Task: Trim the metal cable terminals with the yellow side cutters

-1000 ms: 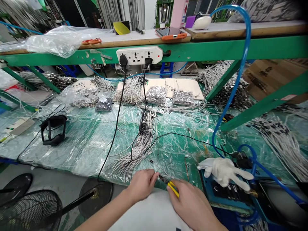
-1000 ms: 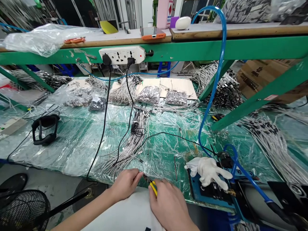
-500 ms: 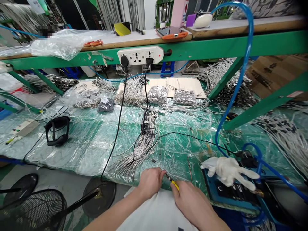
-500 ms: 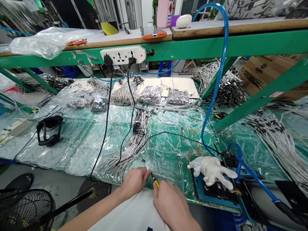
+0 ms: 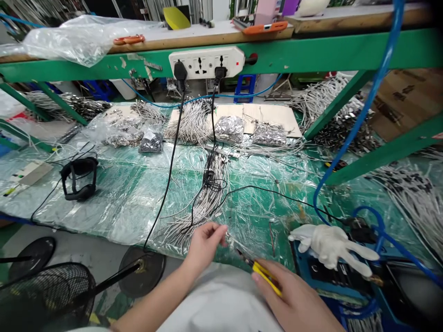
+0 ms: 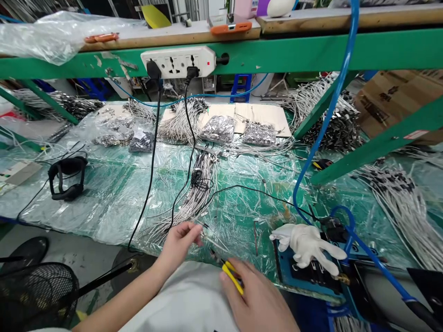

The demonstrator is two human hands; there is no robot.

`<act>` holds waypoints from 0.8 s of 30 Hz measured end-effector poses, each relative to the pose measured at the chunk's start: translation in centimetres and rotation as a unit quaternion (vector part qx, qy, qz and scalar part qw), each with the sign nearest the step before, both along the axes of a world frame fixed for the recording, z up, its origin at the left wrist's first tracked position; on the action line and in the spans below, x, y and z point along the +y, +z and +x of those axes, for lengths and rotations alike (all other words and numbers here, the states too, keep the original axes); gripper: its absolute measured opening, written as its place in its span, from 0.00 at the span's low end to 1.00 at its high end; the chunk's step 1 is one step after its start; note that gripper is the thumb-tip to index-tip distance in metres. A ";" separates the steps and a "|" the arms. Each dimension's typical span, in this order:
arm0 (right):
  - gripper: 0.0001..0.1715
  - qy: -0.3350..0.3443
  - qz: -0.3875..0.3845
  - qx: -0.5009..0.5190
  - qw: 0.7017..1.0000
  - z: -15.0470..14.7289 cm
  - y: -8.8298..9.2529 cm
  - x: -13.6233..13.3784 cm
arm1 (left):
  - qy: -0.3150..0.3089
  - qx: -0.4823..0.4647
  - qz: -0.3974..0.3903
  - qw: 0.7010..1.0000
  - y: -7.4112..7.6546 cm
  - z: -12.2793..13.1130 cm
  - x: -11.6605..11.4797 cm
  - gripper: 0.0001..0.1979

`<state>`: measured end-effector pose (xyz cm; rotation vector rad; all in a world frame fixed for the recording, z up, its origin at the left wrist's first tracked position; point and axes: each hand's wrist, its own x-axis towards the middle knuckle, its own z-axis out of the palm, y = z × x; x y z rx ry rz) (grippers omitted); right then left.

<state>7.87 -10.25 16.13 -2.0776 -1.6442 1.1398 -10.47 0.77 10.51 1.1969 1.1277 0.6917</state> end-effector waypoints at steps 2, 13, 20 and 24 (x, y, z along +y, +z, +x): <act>0.27 0.004 0.049 -0.039 0.998 0.9 0.7 -0.7 | 0.017 -0.047 -0.036 0.998 1.2 -0.3 0.4 0.22; 0.26 0.046 0.199 -0.091 0.975 -0.1 3.4 0.6 | 0.035 -0.223 -0.149 0.963 5.4 -0.4 -0.7 0.22; 0.26 0.027 0.177 -0.069 0.981 -0.3 3.4 0.3 | 0.034 -0.223 -0.141 0.964 5.6 -0.7 -0.6 0.21; 0.26 0.016 0.150 -0.046 0.987 -0.4 3.7 0.4 | 0.027 -0.225 -0.142 0.964 5.8 -0.7 -0.7 0.21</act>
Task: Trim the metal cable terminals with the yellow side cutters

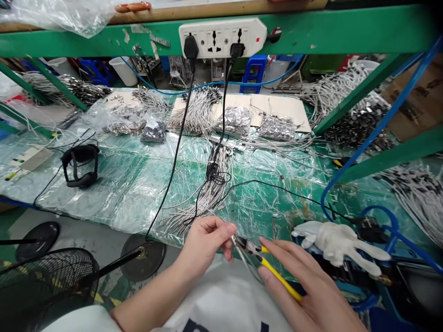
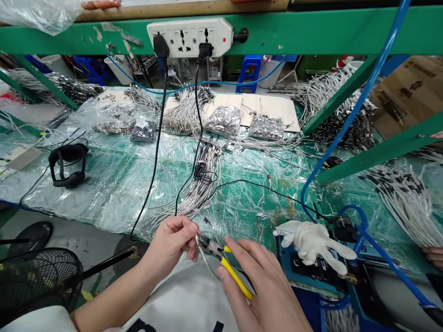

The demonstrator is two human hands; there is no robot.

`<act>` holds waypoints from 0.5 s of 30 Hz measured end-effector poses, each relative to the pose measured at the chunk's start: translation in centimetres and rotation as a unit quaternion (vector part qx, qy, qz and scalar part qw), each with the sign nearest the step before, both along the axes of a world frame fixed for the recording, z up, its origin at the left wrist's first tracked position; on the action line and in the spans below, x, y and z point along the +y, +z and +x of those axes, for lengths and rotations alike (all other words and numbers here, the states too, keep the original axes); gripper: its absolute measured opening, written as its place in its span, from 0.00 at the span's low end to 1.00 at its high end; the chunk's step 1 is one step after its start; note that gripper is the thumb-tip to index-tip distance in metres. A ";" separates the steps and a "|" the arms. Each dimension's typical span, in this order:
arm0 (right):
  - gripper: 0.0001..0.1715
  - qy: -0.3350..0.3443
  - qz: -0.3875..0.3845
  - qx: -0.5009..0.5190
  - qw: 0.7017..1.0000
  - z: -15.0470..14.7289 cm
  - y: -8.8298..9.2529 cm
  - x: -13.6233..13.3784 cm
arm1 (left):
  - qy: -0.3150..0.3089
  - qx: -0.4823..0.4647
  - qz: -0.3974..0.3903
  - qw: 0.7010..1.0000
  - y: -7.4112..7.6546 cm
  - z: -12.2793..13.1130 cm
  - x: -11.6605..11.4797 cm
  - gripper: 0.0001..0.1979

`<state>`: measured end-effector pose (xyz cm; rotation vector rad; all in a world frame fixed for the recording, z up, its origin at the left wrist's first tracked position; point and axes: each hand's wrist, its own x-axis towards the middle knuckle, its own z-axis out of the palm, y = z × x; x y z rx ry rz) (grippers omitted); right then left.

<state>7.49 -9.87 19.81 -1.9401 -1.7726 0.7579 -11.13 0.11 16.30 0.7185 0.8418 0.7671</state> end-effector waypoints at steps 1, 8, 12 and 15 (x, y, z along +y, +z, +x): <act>0.27 -0.002 -0.008 0.011 1.000 0.0 0.0 0.0 | -0.003 0.001 0.002 1.000 0.0 0.0 0.0 0.21; 0.26 -0.038 -0.114 0.144 0.982 -0.4 0.2 -0.1 | -0.027 -0.007 0.015 0.999 -0.2 -0.3 -0.1 0.19; 0.26 -0.023 -0.152 0.212 0.965 -0.1 0.1 0.1 | -0.042 -0.031 0.015 0.999 -0.3 -0.4 -0.1 0.18; 0.26 -0.038 -0.200 0.279 0.939 0.3 -0.1 0.5 | -0.049 -0.058 -0.003 0.997 -0.4 -0.2 -0.2 0.18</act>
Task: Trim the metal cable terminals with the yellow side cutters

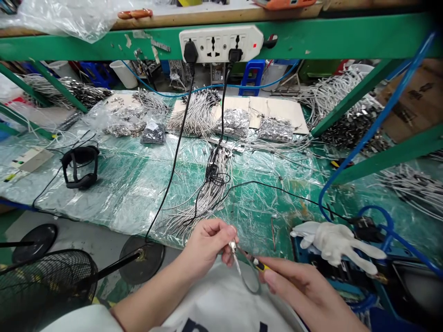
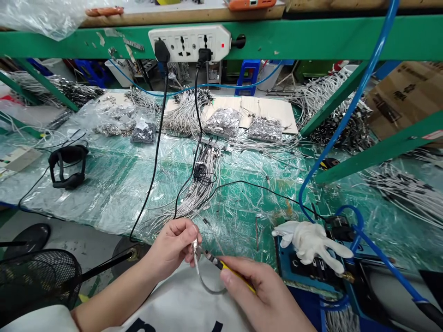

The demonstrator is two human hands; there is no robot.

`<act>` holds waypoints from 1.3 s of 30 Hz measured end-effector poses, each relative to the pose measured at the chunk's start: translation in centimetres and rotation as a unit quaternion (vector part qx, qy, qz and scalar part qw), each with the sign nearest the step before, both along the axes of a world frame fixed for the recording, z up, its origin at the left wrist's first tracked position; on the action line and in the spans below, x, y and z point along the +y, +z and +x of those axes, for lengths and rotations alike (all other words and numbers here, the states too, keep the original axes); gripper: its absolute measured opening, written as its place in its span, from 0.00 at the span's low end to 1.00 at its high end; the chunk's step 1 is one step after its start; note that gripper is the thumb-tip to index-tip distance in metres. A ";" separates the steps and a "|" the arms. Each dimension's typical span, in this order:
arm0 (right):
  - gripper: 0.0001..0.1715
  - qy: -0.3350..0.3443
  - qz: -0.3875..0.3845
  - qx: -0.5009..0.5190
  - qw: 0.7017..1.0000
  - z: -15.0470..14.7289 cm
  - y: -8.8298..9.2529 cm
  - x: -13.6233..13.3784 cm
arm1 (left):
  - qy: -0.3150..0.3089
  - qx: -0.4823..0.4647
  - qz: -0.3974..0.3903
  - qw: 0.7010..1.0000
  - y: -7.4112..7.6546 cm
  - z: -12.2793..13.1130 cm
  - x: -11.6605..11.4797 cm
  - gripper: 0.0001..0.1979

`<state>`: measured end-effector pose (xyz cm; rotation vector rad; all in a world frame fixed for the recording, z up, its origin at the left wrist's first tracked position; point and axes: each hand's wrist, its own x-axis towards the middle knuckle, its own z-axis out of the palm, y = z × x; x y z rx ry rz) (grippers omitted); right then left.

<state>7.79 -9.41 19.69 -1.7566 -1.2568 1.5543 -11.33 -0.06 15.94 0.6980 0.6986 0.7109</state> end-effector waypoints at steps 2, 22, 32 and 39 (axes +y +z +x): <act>0.25 0.007 -0.018 0.072 0.997 0.2 -0.2 0.3 | -0.008 -0.026 -0.027 0.999 0.1 0.3 -0.2 0.19; 0.19 -0.150 0.084 0.019 0.985 -1.9 -3.6 -0.5 | 0.025 0.083 -0.025 0.996 0.4 0.5 0.0 0.16; 0.16 -0.150 0.045 0.108 0.982 -0.5 -3.0 0.1 | -0.174 0.088 -0.047 0.980 0.5 -1.2 0.0 0.27; 0.20 -0.149 -0.002 0.157 0.976 0.3 -3.3 0.9 | -0.229 -0.045 -0.196 0.952 1.4 -1.5 -0.5 0.24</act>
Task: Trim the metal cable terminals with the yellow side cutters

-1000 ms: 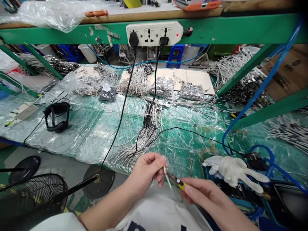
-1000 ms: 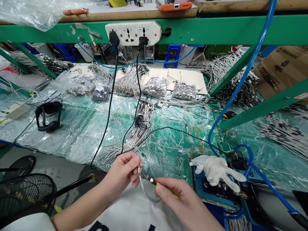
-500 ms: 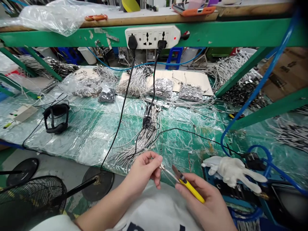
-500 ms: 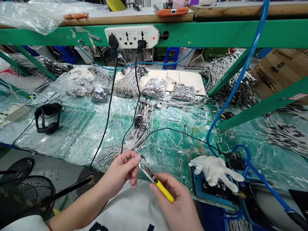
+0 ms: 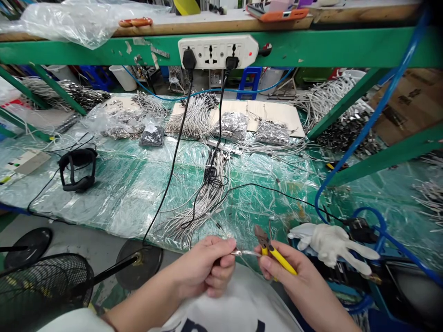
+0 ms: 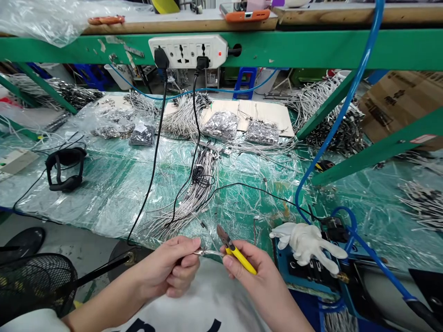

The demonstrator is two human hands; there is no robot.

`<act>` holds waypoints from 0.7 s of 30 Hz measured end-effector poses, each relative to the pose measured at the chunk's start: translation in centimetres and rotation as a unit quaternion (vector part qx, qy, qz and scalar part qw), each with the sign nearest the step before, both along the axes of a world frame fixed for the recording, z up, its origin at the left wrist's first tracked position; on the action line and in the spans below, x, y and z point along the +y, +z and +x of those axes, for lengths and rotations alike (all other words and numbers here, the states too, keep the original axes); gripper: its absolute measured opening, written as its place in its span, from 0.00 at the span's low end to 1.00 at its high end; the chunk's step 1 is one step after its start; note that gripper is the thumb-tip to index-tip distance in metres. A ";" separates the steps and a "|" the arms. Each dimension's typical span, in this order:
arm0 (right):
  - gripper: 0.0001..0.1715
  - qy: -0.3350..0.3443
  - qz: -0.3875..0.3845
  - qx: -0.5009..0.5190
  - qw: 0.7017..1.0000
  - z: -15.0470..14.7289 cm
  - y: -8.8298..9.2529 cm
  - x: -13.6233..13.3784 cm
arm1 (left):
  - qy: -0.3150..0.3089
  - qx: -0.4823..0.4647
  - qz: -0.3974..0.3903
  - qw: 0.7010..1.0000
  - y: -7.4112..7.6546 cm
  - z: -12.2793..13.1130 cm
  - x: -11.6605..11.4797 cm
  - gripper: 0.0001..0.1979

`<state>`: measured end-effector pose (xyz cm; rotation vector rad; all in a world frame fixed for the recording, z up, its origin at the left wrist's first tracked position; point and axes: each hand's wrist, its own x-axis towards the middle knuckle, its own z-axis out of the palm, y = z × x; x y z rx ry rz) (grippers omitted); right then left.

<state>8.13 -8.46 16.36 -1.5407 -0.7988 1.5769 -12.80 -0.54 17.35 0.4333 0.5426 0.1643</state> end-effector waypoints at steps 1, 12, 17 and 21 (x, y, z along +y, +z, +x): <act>0.20 0.011 0.002 0.006 1.000 -0.1 0.1 0.1 | -0.003 -0.007 -0.020 1.000 0.1 -0.1 -0.1 0.24; 0.23 -0.025 -0.009 -0.009 1.000 -1.7 1.5 -0.2 | 0.140 0.171 0.368 0.903 -0.4 0.2 -0.9 0.18; 0.22 -0.005 -0.025 0.083 0.996 -1.5 1.7 -0.1 | 0.127 0.126 0.514 0.839 -0.8 -1.2 -0.8 0.13; 0.18 0.008 -0.011 0.043 0.999 -1.3 2.1 -0.3 | 0.137 0.093 0.523 0.836 -0.4 -2.2 -0.2 0.06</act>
